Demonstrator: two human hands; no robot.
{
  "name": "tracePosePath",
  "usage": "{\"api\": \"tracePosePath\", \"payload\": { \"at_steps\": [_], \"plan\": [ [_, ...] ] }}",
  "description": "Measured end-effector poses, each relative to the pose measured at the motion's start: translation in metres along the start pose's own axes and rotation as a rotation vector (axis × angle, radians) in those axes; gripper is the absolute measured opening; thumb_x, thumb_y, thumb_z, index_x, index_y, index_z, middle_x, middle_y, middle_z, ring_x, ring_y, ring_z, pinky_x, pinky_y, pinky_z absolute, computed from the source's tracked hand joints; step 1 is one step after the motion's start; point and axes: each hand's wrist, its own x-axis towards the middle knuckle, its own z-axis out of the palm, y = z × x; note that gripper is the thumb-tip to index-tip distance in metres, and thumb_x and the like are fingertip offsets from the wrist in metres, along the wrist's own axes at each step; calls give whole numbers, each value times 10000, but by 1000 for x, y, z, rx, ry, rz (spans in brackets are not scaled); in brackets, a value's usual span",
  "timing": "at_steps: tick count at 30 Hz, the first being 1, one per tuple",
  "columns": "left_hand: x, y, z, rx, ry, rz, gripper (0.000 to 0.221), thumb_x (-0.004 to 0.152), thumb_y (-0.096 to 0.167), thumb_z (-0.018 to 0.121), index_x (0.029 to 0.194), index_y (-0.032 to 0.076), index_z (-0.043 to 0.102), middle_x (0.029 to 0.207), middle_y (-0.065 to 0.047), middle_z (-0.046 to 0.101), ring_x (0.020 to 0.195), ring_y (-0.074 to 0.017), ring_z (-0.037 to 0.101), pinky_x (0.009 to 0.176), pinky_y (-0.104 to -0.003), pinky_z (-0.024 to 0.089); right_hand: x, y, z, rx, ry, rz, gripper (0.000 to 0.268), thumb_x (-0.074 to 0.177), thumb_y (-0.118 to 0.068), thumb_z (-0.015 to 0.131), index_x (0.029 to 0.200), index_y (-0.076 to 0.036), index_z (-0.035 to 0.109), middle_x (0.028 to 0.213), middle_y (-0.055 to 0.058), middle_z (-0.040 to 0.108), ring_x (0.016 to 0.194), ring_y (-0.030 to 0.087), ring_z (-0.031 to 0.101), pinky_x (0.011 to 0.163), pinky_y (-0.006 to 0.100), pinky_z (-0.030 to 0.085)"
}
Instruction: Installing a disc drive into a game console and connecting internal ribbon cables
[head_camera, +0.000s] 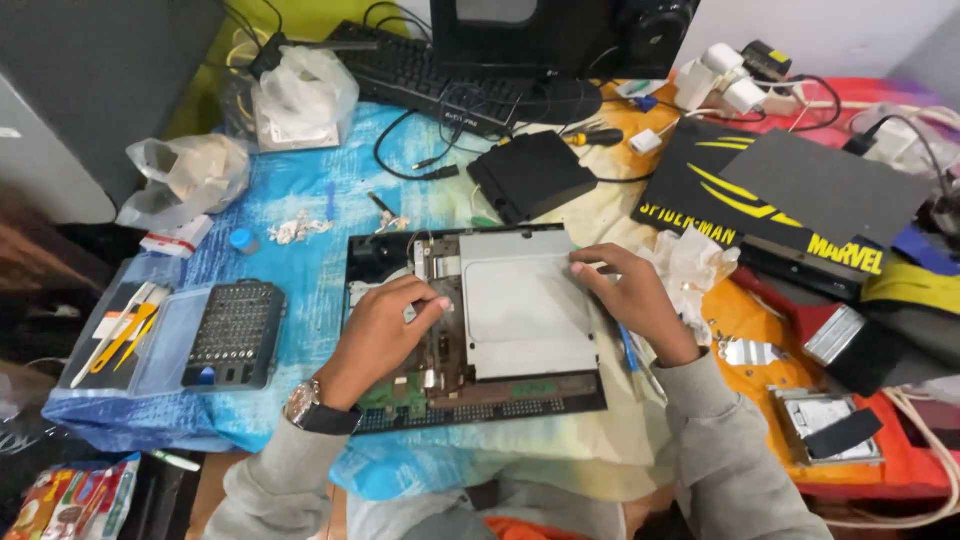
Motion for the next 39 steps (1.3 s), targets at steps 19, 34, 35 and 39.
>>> {"api": "tracePosePath", "payload": {
  "at_steps": [19,34,35,39],
  "plan": [
    [117,-67,43,-322,21,-320,289,1022,168,539,1241,63,695,1257,-152,644,1226,-316,633,982,-433,548,197,109,75,524,119,947,765,915,-479,761,1279,152,528,1006,304,703,793,371,764,643,469,663],
    [84,-30,-7,-487,41,-336,361,1045,200,541,1376,103,645,1248,-193,675,960,-263,699,817,-474,576,187,48,62,747,356,752,763,899,-367,796,1268,222,480,1001,300,590,825,372,739,708,494,687],
    [79,-34,-8,-492,100,-365,397,1020,202,601,1405,110,630,1283,-206,669,997,-261,689,850,-477,560,180,41,57,774,311,672,759,903,-377,800,1229,239,500,973,279,575,812,348,725,739,507,678],
    [68,-30,-15,-732,319,-216,632,995,70,623,1510,-137,321,1484,-451,385,1409,-554,388,1135,-608,372,142,-32,43,939,182,447,725,925,-412,777,1205,212,536,908,195,572,799,298,708,821,527,653]
  ]
}}
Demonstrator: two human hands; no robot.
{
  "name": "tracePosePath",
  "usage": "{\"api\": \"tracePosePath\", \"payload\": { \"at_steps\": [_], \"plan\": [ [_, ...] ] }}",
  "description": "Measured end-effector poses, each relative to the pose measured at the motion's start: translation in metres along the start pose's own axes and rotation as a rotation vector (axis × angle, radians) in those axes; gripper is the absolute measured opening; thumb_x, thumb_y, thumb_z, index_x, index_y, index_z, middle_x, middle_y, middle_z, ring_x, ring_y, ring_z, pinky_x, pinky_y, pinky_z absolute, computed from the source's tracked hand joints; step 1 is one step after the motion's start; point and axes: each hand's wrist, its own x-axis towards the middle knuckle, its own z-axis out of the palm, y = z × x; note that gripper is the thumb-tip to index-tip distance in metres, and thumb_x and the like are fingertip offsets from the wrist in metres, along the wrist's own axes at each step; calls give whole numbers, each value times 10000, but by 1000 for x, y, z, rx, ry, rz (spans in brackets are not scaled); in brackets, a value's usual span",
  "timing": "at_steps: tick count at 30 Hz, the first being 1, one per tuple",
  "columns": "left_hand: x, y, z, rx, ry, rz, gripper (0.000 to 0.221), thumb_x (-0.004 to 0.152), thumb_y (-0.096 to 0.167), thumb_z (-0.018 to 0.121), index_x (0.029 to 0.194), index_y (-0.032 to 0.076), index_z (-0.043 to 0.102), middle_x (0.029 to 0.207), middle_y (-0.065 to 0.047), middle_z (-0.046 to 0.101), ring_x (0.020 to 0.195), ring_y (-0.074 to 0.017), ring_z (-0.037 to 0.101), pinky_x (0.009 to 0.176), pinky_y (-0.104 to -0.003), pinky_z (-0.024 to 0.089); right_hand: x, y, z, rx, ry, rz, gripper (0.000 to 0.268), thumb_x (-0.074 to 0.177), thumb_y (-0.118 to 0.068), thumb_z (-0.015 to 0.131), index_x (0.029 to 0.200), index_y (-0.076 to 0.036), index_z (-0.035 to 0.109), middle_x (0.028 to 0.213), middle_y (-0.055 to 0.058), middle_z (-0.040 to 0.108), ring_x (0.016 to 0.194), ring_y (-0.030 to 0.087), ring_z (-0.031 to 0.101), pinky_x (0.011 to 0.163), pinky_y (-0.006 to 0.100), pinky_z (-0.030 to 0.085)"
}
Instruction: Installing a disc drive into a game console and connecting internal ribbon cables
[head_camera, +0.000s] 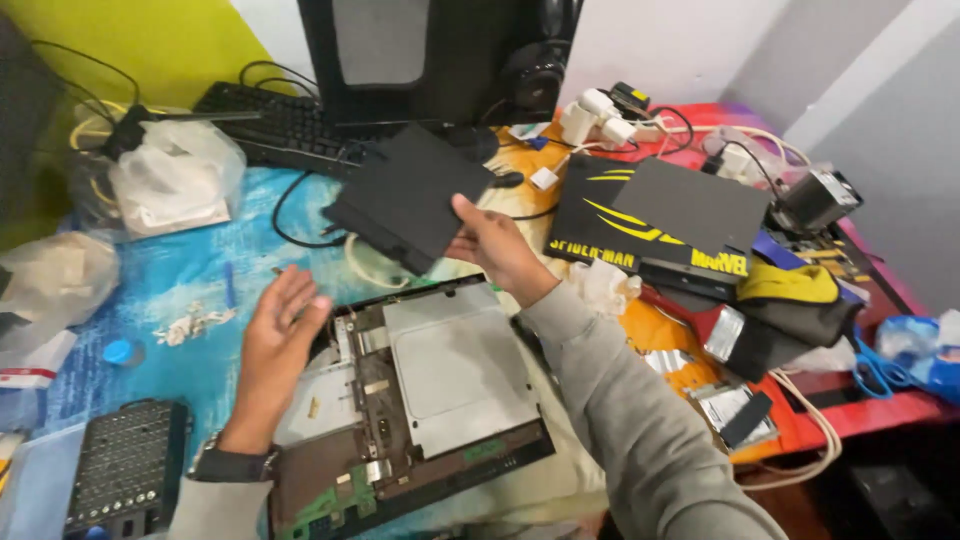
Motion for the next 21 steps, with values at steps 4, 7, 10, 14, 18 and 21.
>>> {"api": "tracePosePath", "payload": {
  "at_steps": [4,7,10,14,18,21],
  "plan": [
    [-6,-11,-29,-402,-184,-154,946,799,543,577,1574,83,290,1536,-241,456,1463,-379,426,1158,-584,332,-53,-1,20,96,-157,11,461,937,-400,757,1068,-9,551,885,88,621,782,237,717,779,500,655],
    [-28,19,-41,-687,-298,-208,731,859,647,627,1461,244,529,1519,-86,553,1401,-380,521,1118,-623,419,-94,-2,46,217,-307,120,467,880,-343,734,1187,-87,493,1136,189,711,907,298,732,809,430,611],
    [-34,8,-69,-274,-202,-280,1120,704,776,372,1662,210,245,1637,-97,399,1288,-355,481,851,-579,465,-114,4,58,227,-360,189,311,881,-366,764,927,-180,519,985,159,742,865,282,746,779,454,634],
    [-54,-14,-106,-761,-391,-234,780,988,716,613,1448,87,627,1207,-114,727,1002,-292,727,743,-480,615,-119,11,64,133,-458,182,275,904,-411,736,877,-171,605,952,90,741,839,242,733,712,349,596],
    [-63,-45,-121,-649,-111,-500,915,818,899,428,1370,185,578,1191,-120,713,972,-347,726,647,-580,634,-91,62,52,-62,-373,173,465,949,-427,735,1130,-36,559,896,81,716,709,179,758,576,294,633],
    [-73,-41,-98,-404,-102,-509,818,900,768,452,1477,191,516,1046,-54,668,746,-265,692,517,-399,607,-86,64,47,-221,-425,176,579,951,-387,745,1270,38,515,882,154,714,664,235,755,569,349,638]
  ]
}}
